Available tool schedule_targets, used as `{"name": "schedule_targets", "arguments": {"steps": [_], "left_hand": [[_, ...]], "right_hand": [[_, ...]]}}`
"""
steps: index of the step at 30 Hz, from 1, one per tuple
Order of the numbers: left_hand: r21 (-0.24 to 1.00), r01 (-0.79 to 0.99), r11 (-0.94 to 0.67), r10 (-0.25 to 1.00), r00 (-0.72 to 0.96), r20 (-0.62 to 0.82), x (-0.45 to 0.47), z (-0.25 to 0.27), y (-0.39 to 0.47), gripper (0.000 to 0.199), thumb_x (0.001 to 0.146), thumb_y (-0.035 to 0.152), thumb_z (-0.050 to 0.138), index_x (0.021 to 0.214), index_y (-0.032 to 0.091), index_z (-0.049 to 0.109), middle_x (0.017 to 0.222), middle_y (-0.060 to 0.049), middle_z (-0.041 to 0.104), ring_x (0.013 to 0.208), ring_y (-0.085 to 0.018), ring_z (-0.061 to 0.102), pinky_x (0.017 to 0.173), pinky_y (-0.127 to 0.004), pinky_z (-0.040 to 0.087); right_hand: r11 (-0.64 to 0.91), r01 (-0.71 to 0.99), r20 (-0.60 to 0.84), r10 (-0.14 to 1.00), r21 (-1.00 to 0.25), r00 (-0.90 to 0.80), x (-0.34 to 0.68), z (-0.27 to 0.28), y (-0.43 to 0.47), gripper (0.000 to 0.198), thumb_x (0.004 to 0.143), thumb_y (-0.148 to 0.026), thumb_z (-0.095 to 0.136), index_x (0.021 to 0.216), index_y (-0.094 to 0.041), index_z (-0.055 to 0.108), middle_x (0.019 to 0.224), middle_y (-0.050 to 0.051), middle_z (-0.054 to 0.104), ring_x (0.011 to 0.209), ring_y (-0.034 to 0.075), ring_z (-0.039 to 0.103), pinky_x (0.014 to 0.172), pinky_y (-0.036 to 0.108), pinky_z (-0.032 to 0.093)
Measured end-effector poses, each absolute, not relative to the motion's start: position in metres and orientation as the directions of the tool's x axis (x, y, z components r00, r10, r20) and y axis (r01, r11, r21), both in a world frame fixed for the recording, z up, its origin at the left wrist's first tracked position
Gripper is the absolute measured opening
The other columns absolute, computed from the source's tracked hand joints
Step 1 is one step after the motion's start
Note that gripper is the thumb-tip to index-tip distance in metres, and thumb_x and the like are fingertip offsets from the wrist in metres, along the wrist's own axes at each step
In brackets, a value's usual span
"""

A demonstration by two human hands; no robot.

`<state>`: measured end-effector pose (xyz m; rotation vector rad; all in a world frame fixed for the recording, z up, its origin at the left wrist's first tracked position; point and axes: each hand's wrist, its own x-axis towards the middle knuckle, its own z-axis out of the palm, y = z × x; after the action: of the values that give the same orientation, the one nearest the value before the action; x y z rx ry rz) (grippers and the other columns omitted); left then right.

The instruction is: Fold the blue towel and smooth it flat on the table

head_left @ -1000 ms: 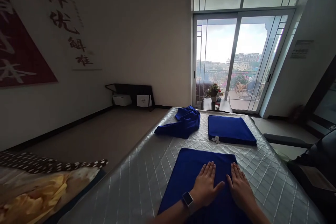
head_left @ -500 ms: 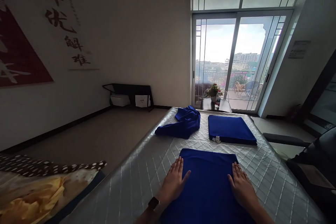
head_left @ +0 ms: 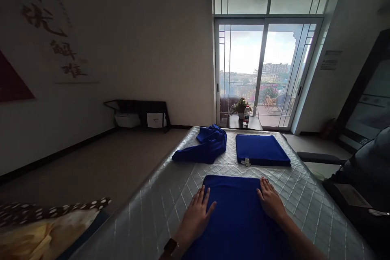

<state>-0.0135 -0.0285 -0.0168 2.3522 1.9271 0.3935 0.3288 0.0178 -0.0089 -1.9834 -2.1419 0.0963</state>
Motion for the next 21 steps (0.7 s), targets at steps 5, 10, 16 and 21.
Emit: {"name": "schedule_targets", "arguments": {"steps": [5, 10, 16, 21], "left_hand": [[0.188, 0.965, -0.183, 0.978, 0.160, 0.131, -0.015, -0.018, -0.028, 0.080, 0.105, 0.065, 0.024, 0.163, 0.011, 0.028, 0.170, -0.016, 0.023, 0.158, -0.029, 0.022, 0.127, -0.050, 0.029], [0.157, 0.980, -0.119, 0.993, 0.117, 0.022, -0.001, 0.004, -0.014, 0.092, 0.102, 0.073, 0.020, 0.159, 0.003, 0.035, 0.167, -0.021, 0.030, 0.156, -0.034, 0.028, 0.127, -0.052, 0.029], [0.212, 0.827, -0.520, 0.854, 0.497, 0.155, 0.119, 0.023, 0.002, 0.079, 0.106, 0.063, 0.017, 0.159, 0.010, 0.039, 0.166, -0.016, 0.037, 0.156, -0.029, 0.030, 0.128, -0.048, 0.029], [0.295, 0.721, -0.627, 0.779, 0.580, 0.239, 0.206, 0.007, 0.013, 0.071, 0.108, 0.056, 0.016, 0.162, 0.014, 0.033, 0.167, -0.012, 0.037, 0.157, -0.025, 0.027, 0.129, -0.045, 0.026]], "right_hand": [[0.104, 0.966, 0.130, 0.989, -0.238, -0.075, 0.343, -0.016, 0.019, 0.068, 0.105, -0.042, 0.021, 0.161, -0.004, 0.028, 0.170, 0.014, 0.025, 0.159, 0.022, 0.019, 0.130, 0.043, 0.019], [0.097, 0.968, 0.145, 0.987, -0.230, -0.065, 0.342, -0.015, 0.019, 0.066, 0.105, -0.038, 0.022, 0.160, -0.002, 0.031, 0.169, 0.016, 0.028, 0.159, 0.023, 0.019, 0.130, 0.041, 0.018], [0.083, 0.970, 0.134, 0.990, -0.228, -0.053, 0.340, -0.013, 0.017, 0.066, 0.104, -0.036, 0.023, 0.160, -0.002, 0.030, 0.169, 0.015, 0.028, 0.159, 0.022, 0.019, 0.130, 0.041, 0.018], [0.135, 0.973, 0.132, 0.985, -0.187, -0.112, 0.346, -0.015, 0.016, 0.063, 0.101, -0.027, 0.024, 0.160, -0.006, 0.035, 0.169, 0.013, 0.028, 0.158, 0.022, 0.021, 0.129, 0.040, 0.020]]}}
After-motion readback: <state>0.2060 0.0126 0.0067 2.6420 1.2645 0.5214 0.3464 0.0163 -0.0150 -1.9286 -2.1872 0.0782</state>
